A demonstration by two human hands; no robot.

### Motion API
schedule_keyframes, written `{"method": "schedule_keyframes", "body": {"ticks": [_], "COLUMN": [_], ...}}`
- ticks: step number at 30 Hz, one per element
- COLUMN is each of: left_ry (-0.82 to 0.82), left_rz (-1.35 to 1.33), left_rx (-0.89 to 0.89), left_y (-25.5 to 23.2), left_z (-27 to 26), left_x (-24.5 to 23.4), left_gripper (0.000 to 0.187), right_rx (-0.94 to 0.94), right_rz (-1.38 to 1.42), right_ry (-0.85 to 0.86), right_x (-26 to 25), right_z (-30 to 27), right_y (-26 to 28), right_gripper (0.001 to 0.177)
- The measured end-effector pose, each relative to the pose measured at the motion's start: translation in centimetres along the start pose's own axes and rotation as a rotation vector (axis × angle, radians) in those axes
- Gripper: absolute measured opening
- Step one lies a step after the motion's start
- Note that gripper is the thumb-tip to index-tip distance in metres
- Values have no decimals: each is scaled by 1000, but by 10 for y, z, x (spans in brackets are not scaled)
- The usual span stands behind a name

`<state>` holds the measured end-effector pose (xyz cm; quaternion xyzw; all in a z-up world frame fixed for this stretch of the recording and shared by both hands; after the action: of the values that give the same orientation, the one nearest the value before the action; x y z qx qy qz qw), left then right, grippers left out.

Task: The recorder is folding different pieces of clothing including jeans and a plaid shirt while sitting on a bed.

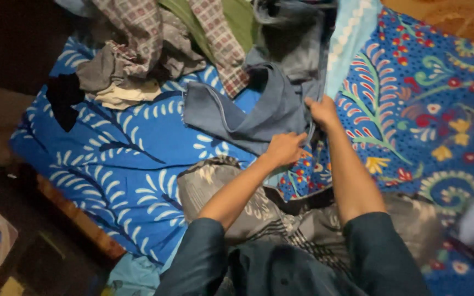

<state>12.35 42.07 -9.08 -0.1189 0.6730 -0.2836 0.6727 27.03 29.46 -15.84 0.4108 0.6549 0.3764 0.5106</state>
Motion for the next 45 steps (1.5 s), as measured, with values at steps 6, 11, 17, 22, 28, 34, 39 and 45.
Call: {"method": "schedule_keyframes", "body": {"ticks": [6, 11, 17, 22, 28, 34, 39, 45], "left_ry": [222, 540, 768, 542, 181, -212, -344, -260], "left_rz": [37, 52, -72, -100, -432, -186, 57, 84], "left_rx": [71, 261, 340, 195, 160, -39, -165, -419], "left_y": [-35, -77, -115, -101, -82, -66, -39, 29], "left_z": [-29, -49, -56, -30, 15, 68, 97, 110], "left_x": [32, 51, 24, -37, -65, -90, -82, -88], "left_gripper": [47, 44, 57, 58, 32, 33, 53, 24], "right_rx": [214, 442, 558, 432, 252, 8, -324, -117], "right_rz": [-162, -462, -90, 55, 130, 226, 56, -157], "right_ry": [103, 661, 671, 615, 521, 376, 322, 310], "right_x": [-50, -81, -109, -102, -61, -26, -19, -64], "right_z": [-58, -108, -139, -132, -124, -126, -141, -132], "right_y": [-28, -30, -28, -14, 8, 19, 46, 14], "right_gripper": [51, 68, 68, 57, 37, 40, 50, 54]}}
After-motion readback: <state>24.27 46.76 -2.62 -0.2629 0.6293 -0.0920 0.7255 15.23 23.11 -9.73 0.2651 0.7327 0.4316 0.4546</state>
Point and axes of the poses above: each hand's wrist, its own z-axis towards the middle knuckle, its own x-axis out of the palm, y = z × x, the point moved 7 cm from there along z, towards the middle knuckle, and after that the axes turned 6 degrees about -x, right-handed, at the moved point
